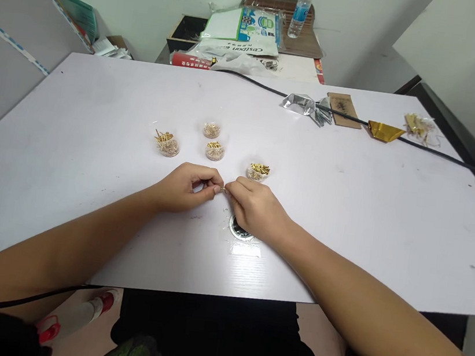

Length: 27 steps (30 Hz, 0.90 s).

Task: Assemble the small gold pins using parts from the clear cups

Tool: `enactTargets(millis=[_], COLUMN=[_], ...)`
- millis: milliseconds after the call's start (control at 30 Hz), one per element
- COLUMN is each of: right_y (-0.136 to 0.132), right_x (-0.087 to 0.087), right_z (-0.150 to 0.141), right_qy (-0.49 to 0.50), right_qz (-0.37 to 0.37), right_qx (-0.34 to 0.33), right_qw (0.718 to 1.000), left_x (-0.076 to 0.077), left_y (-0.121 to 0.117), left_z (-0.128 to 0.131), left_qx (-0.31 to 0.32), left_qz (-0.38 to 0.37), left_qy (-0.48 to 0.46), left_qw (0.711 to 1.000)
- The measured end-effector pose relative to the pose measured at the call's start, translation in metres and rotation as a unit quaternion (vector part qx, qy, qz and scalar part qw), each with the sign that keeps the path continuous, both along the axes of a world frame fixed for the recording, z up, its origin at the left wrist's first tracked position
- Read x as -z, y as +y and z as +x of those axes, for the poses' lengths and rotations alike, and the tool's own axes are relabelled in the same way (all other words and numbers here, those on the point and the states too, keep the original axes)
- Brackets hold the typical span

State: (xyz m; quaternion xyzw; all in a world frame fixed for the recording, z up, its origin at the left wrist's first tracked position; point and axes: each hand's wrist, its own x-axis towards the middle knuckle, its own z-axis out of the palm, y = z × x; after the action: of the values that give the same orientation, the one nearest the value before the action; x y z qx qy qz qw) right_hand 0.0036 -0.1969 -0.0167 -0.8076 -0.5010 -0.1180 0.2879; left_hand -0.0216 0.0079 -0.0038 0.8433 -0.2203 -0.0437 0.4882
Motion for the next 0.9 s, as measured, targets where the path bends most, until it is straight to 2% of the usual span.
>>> enactTargets(millis=[467, 900], right_y=[0.0016, 0.0019], right_x=[0.0007, 0.0001], right_z=[-0.0026, -0.0031], right_qy=[-0.007, -0.034], right_qz=[-0.001, -0.042], right_qx=[0.009, 0.014], right_qw=[1.000, 0.998], left_x=[0.0015, 0.0037], left_y=[-0.0007, -0.0016], left_z=[-0.0007, -0.0005], left_qx=[-0.002, 0.000], left_qz=[-0.003, 0.016], left_qy=[-0.004, -0.037], left_qw=[1.000, 0.999])
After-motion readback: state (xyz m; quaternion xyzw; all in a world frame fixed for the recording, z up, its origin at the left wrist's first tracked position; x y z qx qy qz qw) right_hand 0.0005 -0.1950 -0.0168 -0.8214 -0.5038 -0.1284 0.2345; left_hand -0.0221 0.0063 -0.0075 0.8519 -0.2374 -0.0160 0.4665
